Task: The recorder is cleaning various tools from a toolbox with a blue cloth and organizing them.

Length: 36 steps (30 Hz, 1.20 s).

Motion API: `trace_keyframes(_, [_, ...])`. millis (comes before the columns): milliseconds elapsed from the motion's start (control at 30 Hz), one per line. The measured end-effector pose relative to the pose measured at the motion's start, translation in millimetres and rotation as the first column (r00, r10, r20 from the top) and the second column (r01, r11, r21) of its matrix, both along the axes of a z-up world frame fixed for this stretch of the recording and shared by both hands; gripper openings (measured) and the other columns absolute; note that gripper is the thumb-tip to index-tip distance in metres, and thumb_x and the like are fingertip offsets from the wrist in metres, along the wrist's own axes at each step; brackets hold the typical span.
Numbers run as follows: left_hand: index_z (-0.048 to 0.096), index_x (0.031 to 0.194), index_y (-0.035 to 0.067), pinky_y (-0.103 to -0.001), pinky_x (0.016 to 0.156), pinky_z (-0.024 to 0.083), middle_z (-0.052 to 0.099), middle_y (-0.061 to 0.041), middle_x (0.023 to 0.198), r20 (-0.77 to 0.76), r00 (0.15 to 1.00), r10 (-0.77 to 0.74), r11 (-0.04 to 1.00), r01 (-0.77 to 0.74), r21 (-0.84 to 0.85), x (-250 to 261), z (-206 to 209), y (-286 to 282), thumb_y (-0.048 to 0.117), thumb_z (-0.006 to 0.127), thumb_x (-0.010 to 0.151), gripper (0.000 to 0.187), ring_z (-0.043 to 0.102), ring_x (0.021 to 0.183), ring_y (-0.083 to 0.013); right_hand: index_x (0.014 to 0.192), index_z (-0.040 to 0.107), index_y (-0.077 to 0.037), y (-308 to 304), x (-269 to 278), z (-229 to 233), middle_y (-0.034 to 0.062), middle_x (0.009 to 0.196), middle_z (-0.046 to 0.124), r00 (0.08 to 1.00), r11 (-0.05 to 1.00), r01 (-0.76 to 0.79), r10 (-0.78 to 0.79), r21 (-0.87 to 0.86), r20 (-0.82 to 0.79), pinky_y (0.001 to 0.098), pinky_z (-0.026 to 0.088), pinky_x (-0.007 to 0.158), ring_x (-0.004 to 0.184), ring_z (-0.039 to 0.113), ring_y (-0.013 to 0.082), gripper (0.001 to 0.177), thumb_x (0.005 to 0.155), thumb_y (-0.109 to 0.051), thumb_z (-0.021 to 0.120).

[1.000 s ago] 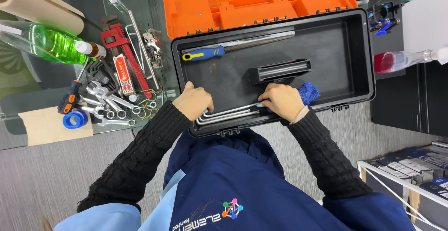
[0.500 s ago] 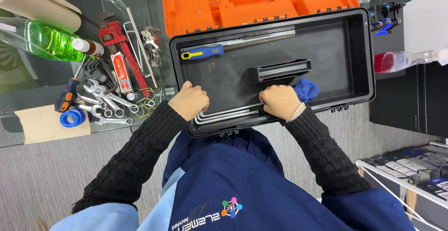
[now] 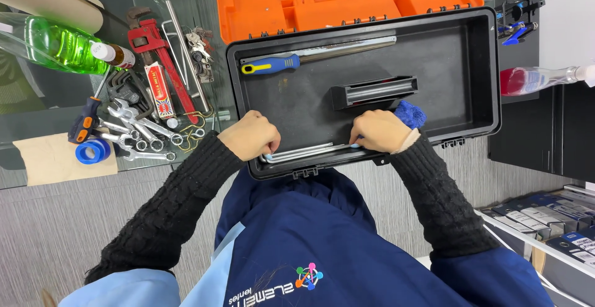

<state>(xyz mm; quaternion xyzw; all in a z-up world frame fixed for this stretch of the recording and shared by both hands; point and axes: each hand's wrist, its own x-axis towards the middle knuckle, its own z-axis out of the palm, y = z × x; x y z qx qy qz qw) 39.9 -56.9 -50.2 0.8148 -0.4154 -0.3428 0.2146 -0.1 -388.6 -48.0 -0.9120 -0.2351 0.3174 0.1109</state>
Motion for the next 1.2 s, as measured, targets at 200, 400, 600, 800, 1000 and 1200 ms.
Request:
trace_keyframes(200, [0.073, 0.070, 0.011, -0.059, 0.116, 0.027, 0.067, -0.009, 0.067, 0.178, 0.983, -0.040, 0.998, 0.030, 0.060, -25.3, -32.0, -1.3, 0.008, 0.072, 0.076, 0.007, 0.070, 0.076, -0.0293, 0.082, 0.081, -0.014, 14.5, 4.4, -3.1, 0.0100, 0.077, 0.074, 0.998, 0.998, -0.057, 0.057, 0.000, 0.017, 0.0429, 0.056, 0.071, 0.077, 0.071, 0.0326, 0.016, 0.081, -0.029, 0.076])
trace_keyframes(400, [0.069, 0.073, 0.013, -0.063, 0.116, 0.028, 0.066, -0.006, 0.069, 0.348, 0.924, -0.157, 0.967, 0.072, 0.246, -32.8, -20.4, -11.1, 0.002, 0.066, 0.081, 0.014, 0.071, 0.081, -0.0265, 0.070, 0.074, -0.009, 34.3, 0.8, -7.3, 0.0085, 0.069, 0.069, 0.969, 0.974, -0.180, 0.200, -0.134, 0.147, 0.0422, 0.055, 0.066, 0.073, 0.070, 0.0308, 0.039, 0.081, -0.046, 0.077])
trace_keyframes(600, [0.071, 0.075, 0.013, -0.065, 0.109, 0.032, 0.066, -0.004, 0.070, 0.386, 0.902, -0.194, 0.972, 0.125, 0.197, -37.1, -23.3, -6.4, 0.003, 0.068, 0.079, 0.011, 0.069, 0.087, -0.0254, 0.069, 0.072, -0.011, 36.7, 3.3, -7.9, 0.0038, 0.071, 0.067, 0.918, 0.948, -0.302, 0.318, -0.102, 0.239, 0.0417, 0.055, 0.065, 0.072, 0.069, 0.0278, 0.037, 0.080, -0.046, 0.077])
trace_keyframes(800, [0.071, 0.080, 0.010, -0.063, 0.106, 0.033, 0.066, -0.004, 0.074, 0.404, 0.902, -0.152, 0.987, 0.115, 0.114, -33.9, -29.0, -2.4, 0.008, 0.071, 0.075, 0.005, 0.068, 0.085, -0.0247, 0.073, 0.072, -0.013, 40.8, 2.4, -9.2, 0.0009, 0.074, 0.065, 0.891, 0.936, -0.344, 0.351, -0.077, 0.289, 0.0396, 0.054, 0.069, 0.077, 0.068, 0.0237, 0.032, 0.077, -0.044, 0.078])
trace_keyframes(1000, [0.071, 0.080, 0.011, -0.060, 0.112, 0.032, 0.066, -0.003, 0.075, 0.456, 0.874, -0.169, 0.977, 0.086, 0.197, -25.8, -16.8, -4.3, 0.004, 0.068, 0.081, 0.008, 0.070, 0.084, -0.0228, 0.074, 0.071, -0.013, 37.3, -6.5, -9.5, 0.0007, 0.074, 0.065, 0.912, 0.974, -0.224, 0.205, 0.013, 0.355, 0.0386, 0.053, 0.069, 0.077, 0.068, 0.0235, 0.028, 0.080, -0.040, 0.077])
trace_keyframes(1200, [0.070, 0.085, 0.010, -0.051, 0.106, 0.038, 0.066, -0.006, 0.067, 0.438, 0.895, -0.090, 0.989, 0.028, 0.146, -27.3, -24.1, -3.8, 0.000, 0.066, 0.080, 0.012, 0.071, 0.078, -0.0257, 0.078, 0.070, -0.014, 32.2, -10.9, -5.2, -0.0007, 0.076, 0.064, 0.884, 0.970, -0.232, 0.244, -0.077, 0.399, 0.0370, 0.052, 0.070, 0.079, 0.067, 0.0210, 0.020, 0.081, -0.033, 0.075])
